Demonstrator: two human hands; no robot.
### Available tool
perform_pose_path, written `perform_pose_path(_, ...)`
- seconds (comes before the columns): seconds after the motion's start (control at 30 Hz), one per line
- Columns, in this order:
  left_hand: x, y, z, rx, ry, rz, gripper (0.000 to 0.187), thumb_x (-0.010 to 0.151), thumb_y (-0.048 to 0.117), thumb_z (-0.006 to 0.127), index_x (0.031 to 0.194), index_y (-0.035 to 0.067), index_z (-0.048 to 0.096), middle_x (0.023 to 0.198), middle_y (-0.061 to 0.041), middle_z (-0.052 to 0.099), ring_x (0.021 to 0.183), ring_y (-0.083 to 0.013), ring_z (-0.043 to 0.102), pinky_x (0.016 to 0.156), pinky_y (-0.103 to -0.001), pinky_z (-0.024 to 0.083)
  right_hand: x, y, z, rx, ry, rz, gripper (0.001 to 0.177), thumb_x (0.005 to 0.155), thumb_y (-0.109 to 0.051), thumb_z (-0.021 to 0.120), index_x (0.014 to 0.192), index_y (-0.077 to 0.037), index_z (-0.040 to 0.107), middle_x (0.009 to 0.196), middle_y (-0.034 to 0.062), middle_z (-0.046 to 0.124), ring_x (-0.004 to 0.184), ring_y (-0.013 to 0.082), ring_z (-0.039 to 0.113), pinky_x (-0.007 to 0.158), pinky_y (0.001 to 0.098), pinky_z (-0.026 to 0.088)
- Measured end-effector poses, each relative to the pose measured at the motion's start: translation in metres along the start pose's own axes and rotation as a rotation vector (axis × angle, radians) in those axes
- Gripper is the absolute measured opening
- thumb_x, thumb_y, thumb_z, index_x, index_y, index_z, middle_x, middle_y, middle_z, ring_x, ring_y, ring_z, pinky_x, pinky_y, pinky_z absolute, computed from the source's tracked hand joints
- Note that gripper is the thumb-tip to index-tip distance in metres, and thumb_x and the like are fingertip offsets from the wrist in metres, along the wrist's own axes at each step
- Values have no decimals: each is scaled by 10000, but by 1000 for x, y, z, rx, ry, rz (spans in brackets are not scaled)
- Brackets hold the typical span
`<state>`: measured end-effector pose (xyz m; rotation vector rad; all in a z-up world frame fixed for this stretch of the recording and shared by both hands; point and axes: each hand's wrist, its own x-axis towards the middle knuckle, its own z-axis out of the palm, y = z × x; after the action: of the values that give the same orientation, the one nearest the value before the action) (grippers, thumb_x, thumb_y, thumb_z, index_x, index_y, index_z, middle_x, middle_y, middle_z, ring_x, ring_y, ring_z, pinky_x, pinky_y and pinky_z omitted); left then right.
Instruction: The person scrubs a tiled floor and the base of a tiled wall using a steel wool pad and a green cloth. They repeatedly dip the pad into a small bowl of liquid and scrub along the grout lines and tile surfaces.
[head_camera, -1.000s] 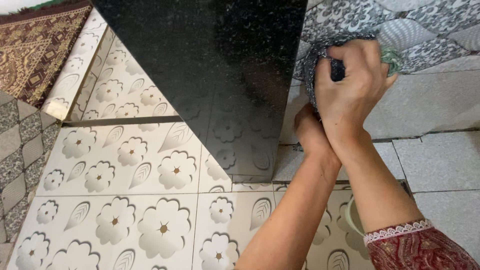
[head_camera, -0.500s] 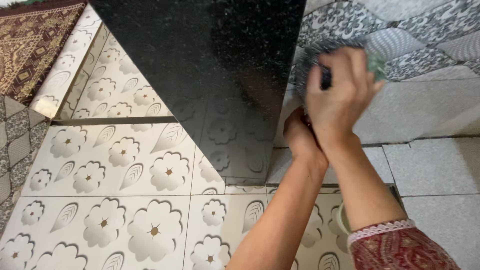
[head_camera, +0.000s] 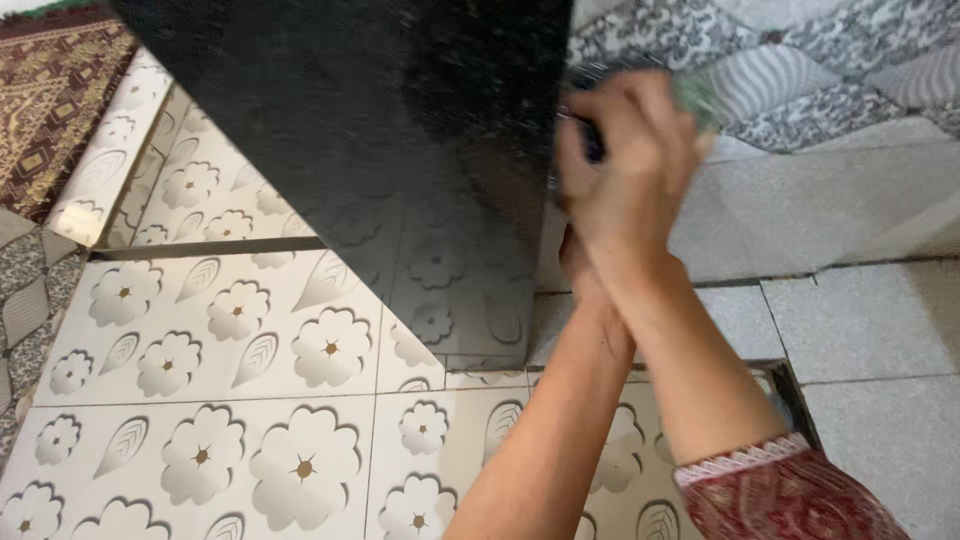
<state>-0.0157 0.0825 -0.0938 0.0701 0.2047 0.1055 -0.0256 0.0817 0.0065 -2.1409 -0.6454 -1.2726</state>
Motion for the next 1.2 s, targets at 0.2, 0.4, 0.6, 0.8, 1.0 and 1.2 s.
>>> perform_pose_path(0.2, 8, -11, -33, -7, -36, -9, 115, 999, 225, 513, 970, 123, 557, 816, 6, 549, 692, -123, 539, 593, -277, 447, -4, -3, 3, -53, 54, -5, 184, 938, -76, 815, 1104, -137, 763, 1164, 3, 642, 1037, 225, 589, 1009, 447, 346)
perform_pose_path(0.4, 1, -11, -30, 113, 49, 36, 109, 1001, 232, 540, 1023, 128, 567, 807, 15, 543, 661, -111, 517, 544, -265, 419, -21, 31, -5, -137, 72, -1, 234, 927, -40, 775, 1150, -92, 727, 1185, 43, 627, 1100, 242, 591, 990, 430, 361)
perform_pose_path(0.6, -6, -10, -16, 233, 321, 35, 166, 987, 220, 540, 1098, 121, 614, 773, 29, 527, 630, -66, 489, 511, -211, 389, -3, 57, -17, 40, 127, 81, 286, 949, 57, 673, 1214, -50, 669, 1200, 103, 568, 1133, 241, 604, 958, 374, 466)
perform_pose_path(0.8, 4, -17, -33, 129, 187, 4, 278, 1052, 244, 426, 1192, 66, 586, 1097, -62, 668, 940, -197, 649, 769, -342, 556, -8, 30, 5, -16, -71, -32, 368, 890, 63, 714, 1182, -159, 725, 1212, 53, 567, 1069, 222, 615, 939, 417, 439)
perform_pose_path(1.0, -5, -1, -54, -189, -73, -84, 432, 1098, 308, 328, 1422, 94, 517, 1341, -126, 591, 1214, -264, 573, 1028, -395, 465, -44, 26, 15, 67, -306, -22, 316, 853, -19, 787, 1132, -169, 769, 1224, 30, 610, 1052, 248, 608, 873, 511, 406)
perform_pose_path(1.2, -39, 0, 9, 135, 85, -83, 405, 1070, 314, 369, 1332, 76, 566, 1285, -92, 636, 1168, -231, 605, 1004, -371, 481, -31, 24, -10, -47, -285, -130, 297, 791, -56, 797, 1047, -207, 786, 1138, -22, 621, 1041, 230, 622, 932, 527, 414)
